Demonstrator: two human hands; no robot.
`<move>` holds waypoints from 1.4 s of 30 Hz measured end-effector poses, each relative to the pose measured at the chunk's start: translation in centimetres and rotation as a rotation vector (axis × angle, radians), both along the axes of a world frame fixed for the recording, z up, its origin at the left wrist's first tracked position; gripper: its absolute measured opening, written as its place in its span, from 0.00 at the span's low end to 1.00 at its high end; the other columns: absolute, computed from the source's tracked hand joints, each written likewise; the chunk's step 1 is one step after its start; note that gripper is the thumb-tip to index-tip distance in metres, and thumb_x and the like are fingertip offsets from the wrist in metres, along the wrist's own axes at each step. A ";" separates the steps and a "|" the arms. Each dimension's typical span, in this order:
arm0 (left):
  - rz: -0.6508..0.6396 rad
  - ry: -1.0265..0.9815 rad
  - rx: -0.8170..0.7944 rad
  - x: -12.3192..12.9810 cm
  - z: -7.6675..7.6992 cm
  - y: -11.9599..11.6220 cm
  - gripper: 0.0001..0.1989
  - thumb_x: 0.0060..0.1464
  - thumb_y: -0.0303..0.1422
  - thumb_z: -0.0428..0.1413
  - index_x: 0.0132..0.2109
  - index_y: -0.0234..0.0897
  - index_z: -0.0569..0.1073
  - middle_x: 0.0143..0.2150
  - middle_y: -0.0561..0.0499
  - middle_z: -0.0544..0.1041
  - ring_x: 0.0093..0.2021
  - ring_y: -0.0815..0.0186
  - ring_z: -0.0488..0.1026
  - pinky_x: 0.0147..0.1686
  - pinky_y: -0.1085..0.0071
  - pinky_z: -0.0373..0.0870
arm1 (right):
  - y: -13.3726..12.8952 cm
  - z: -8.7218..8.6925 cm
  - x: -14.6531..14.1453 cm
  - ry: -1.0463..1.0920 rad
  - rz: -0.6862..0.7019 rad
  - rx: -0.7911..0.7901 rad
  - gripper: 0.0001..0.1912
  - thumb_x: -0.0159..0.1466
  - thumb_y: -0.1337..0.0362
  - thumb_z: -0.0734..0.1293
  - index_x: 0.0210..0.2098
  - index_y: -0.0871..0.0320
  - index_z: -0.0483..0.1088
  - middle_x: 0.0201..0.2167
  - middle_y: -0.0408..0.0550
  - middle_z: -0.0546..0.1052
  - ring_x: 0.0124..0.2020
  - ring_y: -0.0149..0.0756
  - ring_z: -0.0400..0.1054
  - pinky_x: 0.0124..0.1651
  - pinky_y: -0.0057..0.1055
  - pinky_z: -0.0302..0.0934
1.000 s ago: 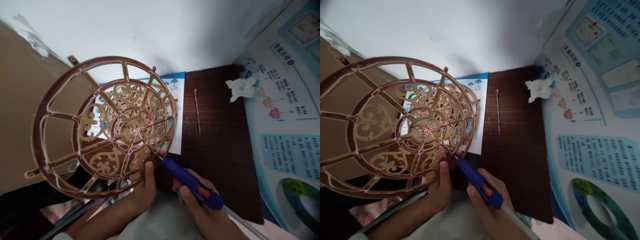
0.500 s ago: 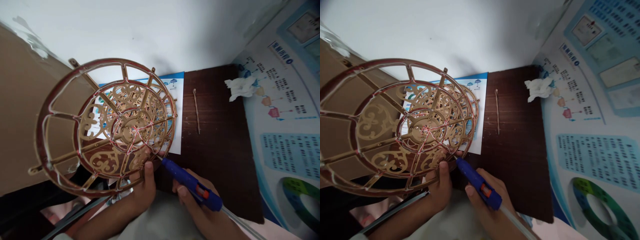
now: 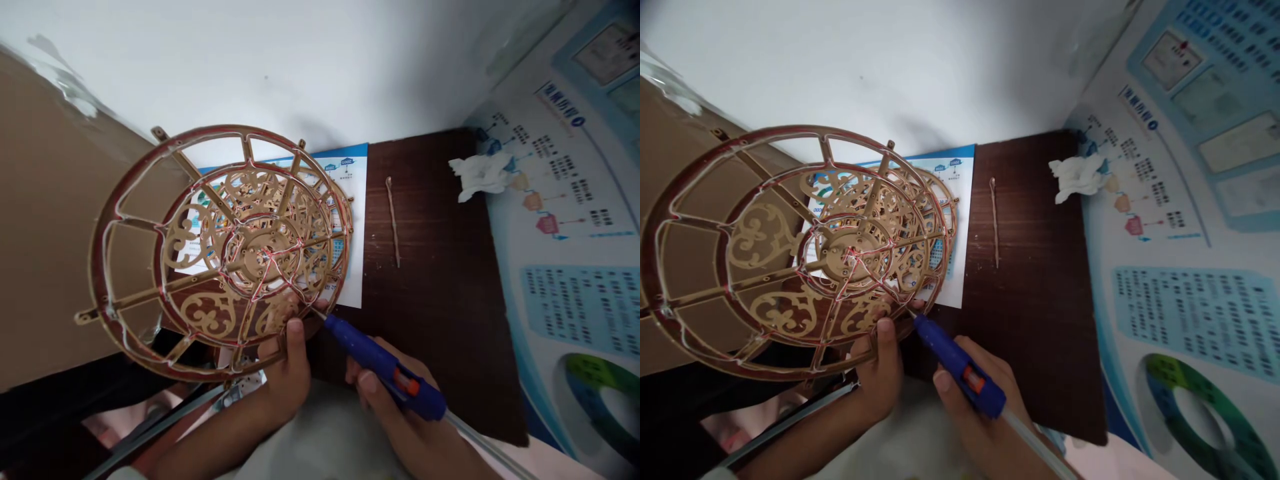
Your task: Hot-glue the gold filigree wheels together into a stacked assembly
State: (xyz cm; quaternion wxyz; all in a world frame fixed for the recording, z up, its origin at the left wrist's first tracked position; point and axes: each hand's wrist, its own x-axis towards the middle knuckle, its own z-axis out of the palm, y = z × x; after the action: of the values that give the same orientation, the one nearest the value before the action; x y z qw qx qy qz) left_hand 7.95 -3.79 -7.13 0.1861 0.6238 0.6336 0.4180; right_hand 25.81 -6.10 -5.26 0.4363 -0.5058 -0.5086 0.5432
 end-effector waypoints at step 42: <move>0.039 0.002 -0.044 -0.4 -0.4 -0.6 0.17 0.76 0.40 0.54 0.57 0.39 0.85 0.54 0.42 0.89 0.58 0.54 0.85 0.67 0.58 0.78 | -0.5 -0.6 -0.1 -0.009 0.063 -0.060 0.25 0.79 0.44 0.62 0.32 0.54 0.69 0.24 0.40 0.70 0.23 0.31 0.66 0.27 0.28 0.62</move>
State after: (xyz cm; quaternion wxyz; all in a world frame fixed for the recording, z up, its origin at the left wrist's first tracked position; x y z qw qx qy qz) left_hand 7.54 -4.36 -7.53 0.1910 0.6075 0.6549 0.4069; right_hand 25.68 -6.56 -5.86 0.4013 -0.5049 -0.5096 0.5695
